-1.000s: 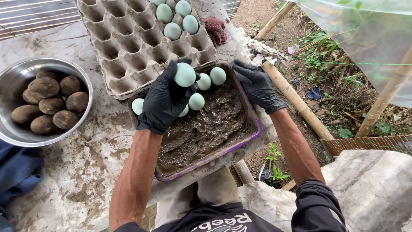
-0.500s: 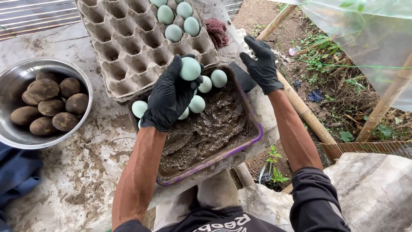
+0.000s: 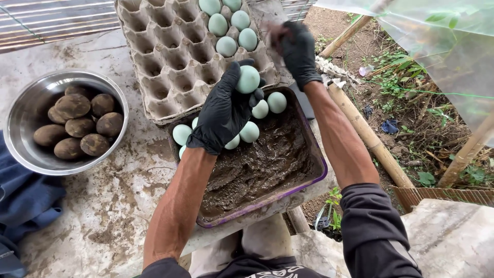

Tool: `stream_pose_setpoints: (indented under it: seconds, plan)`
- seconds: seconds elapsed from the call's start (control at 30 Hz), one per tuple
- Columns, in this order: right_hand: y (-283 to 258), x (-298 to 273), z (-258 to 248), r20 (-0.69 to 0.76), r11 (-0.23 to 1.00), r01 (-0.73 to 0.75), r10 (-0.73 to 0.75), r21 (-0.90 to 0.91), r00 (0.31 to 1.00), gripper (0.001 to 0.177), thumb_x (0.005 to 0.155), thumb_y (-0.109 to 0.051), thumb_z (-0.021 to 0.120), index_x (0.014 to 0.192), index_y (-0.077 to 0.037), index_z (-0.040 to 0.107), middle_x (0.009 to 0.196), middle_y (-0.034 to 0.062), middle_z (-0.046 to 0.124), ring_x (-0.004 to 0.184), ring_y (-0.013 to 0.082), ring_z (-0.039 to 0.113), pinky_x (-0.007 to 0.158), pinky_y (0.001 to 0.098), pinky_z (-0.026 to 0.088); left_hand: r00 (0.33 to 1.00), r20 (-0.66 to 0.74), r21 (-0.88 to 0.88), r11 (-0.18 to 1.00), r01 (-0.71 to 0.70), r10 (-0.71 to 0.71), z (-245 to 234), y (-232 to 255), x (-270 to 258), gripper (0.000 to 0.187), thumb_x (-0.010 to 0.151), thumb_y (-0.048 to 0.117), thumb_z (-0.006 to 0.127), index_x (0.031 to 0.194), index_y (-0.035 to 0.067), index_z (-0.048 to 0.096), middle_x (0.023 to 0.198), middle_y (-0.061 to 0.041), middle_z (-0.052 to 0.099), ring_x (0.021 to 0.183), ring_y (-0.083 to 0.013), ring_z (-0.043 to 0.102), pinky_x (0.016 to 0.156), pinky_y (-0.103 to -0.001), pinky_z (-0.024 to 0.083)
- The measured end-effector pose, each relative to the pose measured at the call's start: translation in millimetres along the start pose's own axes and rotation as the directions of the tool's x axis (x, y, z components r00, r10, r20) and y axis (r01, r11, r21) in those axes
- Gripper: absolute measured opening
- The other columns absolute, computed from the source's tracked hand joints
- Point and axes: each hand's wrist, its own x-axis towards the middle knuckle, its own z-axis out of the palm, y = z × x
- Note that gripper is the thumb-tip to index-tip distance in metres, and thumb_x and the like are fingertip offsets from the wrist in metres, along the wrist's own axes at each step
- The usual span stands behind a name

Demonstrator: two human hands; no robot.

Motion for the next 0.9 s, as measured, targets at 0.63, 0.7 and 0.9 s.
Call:
stream_pose_setpoints:
  seconds: [0.63,0.7,0.9]
  plan:
    - [-203,-7,-81,0.079,0.595,-0.209,0.238,0.776,0.968,0.017,0.110,-0.019,0.052,0.123,-0.008,0.054,0.120,0.0093,0.054,0.112,0.0223,0.058,0.099,0.0344,0.054,0.986,-0.096,0.254,0.961,-0.110,0.138,10,-29,-16,0.024,0.086,0.027,0.071,0.100,0.014,0.056,0.085,-0.010,0.063,0.071,-0.0209,0.061,0.057,-0.034,0.052]
    - [-175,-12,-77,0.172,0.385,-0.279,0.289,0.880,0.942,0.024,0.108,-0.021,0.061,0.128,-0.008,0.056,0.127,0.0108,0.060,0.117,0.0238,0.063,0.098,0.0337,0.060,0.995,-0.050,0.259,0.964,-0.067,0.083,5,-29,-19,0.033,0.084,0.026,0.072,0.107,0.011,0.052,0.089,-0.015,0.064,0.071,-0.0256,0.066,0.058,-0.037,0.057]
    - [-215,-20,-116,-0.009,0.550,-0.265,0.445,0.792,0.896,0.026,0.105,-0.024,0.049,0.121,-0.008,0.062,0.114,0.0103,0.067,0.105,0.0226,0.064,0.085,0.0330,0.059,0.978,0.097,0.116,0.974,-0.194,0.183,-19,-26,-2,0.036,0.084,0.015,0.079,0.116,0.009,0.062,0.110,-0.016,0.068,0.086,-0.0279,0.067,0.060,-0.030,0.054]
